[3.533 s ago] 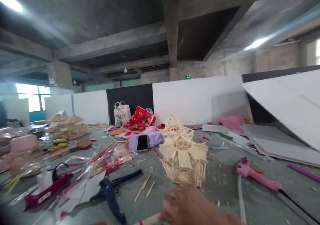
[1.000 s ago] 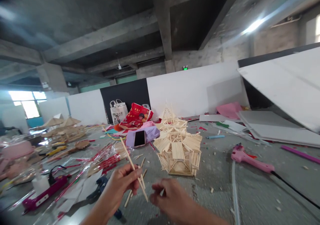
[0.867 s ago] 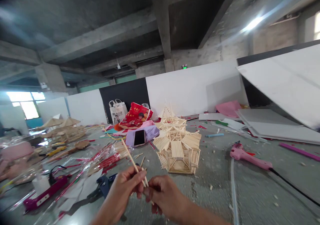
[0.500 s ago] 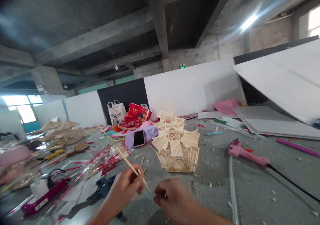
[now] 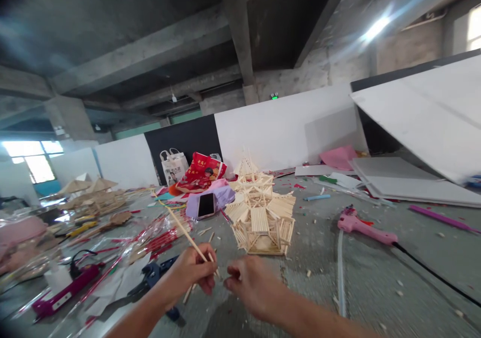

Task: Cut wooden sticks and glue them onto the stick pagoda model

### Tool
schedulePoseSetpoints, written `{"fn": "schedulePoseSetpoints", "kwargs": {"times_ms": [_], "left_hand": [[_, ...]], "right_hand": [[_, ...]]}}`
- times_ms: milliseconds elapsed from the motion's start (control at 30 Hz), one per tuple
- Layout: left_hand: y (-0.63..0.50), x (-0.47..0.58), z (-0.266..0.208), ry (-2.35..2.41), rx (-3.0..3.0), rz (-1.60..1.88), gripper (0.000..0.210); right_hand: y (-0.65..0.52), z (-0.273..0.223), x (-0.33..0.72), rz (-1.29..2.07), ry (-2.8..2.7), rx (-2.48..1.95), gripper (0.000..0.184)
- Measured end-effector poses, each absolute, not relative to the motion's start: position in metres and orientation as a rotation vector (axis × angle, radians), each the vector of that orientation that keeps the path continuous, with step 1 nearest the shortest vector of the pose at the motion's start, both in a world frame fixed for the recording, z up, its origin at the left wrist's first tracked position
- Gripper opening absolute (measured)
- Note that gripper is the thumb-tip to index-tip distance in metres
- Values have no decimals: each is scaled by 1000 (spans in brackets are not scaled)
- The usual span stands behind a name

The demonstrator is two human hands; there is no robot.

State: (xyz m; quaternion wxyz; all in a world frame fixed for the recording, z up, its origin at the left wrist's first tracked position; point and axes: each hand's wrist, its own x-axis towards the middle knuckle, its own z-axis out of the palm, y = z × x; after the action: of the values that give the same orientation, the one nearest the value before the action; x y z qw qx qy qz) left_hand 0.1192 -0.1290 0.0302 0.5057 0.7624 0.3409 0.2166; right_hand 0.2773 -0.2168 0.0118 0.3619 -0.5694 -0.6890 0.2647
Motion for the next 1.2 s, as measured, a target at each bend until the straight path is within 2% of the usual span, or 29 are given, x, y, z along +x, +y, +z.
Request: {"fn": "schedulePoseSetpoints", "kwargs": {"times_ms": [167,333,433,600,700,1200], "left_hand": [[-149,117,48,665,1618,571,10],[-156,110,46,634,1575,628,21],[-151,108,38,726,1742,671,25],[-123,107,17,946,2029,726,25],[-112,107,6,973,2051,709,23],[-125,106,1,1031,2084,738,20]], "right_hand": [[-208,10,263,1068,-1694,-1306,18],[-213,12,255,1205,-1709,-1307,21],[-220,17,257,1040,-1787,-1439,17],[-241,21,280,445,-1905,-1631,15],[-255,18,296,311,-1997,-1727,19],[-300,14,310,301,-1986,-1601,19]]}}
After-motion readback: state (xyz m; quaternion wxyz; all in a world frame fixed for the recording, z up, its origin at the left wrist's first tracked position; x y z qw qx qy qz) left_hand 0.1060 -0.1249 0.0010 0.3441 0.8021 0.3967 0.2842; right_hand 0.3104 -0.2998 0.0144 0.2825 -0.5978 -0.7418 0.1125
